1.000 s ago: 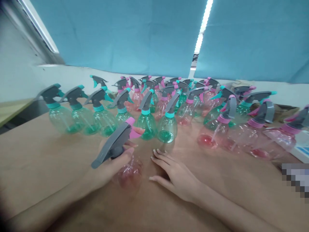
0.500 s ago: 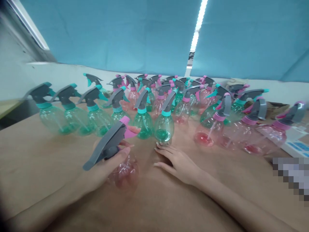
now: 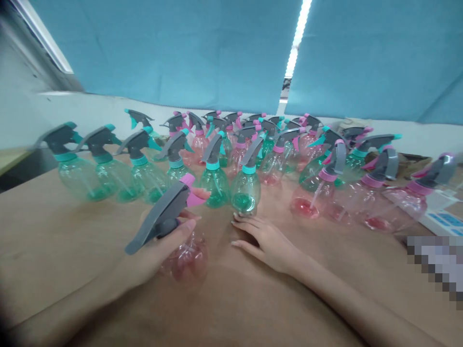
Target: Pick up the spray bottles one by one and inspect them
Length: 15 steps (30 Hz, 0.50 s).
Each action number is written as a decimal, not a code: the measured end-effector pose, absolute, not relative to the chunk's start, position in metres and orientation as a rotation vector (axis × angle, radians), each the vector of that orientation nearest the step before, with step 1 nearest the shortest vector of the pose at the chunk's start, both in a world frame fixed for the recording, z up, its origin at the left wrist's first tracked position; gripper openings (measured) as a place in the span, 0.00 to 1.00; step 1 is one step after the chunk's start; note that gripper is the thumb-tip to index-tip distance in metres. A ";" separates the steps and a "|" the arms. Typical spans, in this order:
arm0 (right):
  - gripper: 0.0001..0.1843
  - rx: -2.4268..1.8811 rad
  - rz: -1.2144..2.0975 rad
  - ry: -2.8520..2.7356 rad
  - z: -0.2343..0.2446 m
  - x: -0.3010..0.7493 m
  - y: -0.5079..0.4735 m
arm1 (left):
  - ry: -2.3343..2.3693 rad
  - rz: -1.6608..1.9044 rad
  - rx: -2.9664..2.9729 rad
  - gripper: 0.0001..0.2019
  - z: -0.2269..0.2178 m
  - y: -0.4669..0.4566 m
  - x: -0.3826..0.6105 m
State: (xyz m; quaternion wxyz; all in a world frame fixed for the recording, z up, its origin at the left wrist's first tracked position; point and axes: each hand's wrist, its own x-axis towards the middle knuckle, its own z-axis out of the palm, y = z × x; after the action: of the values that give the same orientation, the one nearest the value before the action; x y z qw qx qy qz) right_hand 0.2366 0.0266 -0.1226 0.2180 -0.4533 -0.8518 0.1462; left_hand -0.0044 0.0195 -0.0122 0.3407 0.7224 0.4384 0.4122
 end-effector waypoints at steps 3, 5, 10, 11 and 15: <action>0.26 -1.250 0.396 -2.358 -0.123 0.236 0.026 | 1.097 1.074 1.881 0.19 -0.011 0.020 -0.004; 0.26 -1.253 0.379 -2.366 -0.123 0.235 0.026 | 1.093 1.074 1.891 0.17 -0.012 0.020 -0.004; 0.26 -1.270 0.352 -2.376 -0.121 0.234 0.024 | 1.105 1.023 1.914 0.15 -0.013 0.020 -0.005; 0.26 -1.274 0.349 -2.378 -0.121 0.234 0.024 | 1.098 1.009 1.914 0.15 -0.013 0.020 -0.005; 0.26 -1.278 0.356 -2.376 -0.122 0.235 0.024 | 1.090 0.986 1.946 0.18 -0.010 0.020 -0.006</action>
State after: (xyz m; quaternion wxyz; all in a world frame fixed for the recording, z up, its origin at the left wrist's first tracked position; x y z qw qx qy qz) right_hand 0.2352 0.0240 -0.1218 0.2088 -0.4592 -0.8539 0.1280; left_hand -0.0057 0.0201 -0.0099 0.3443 0.7493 0.4196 0.3794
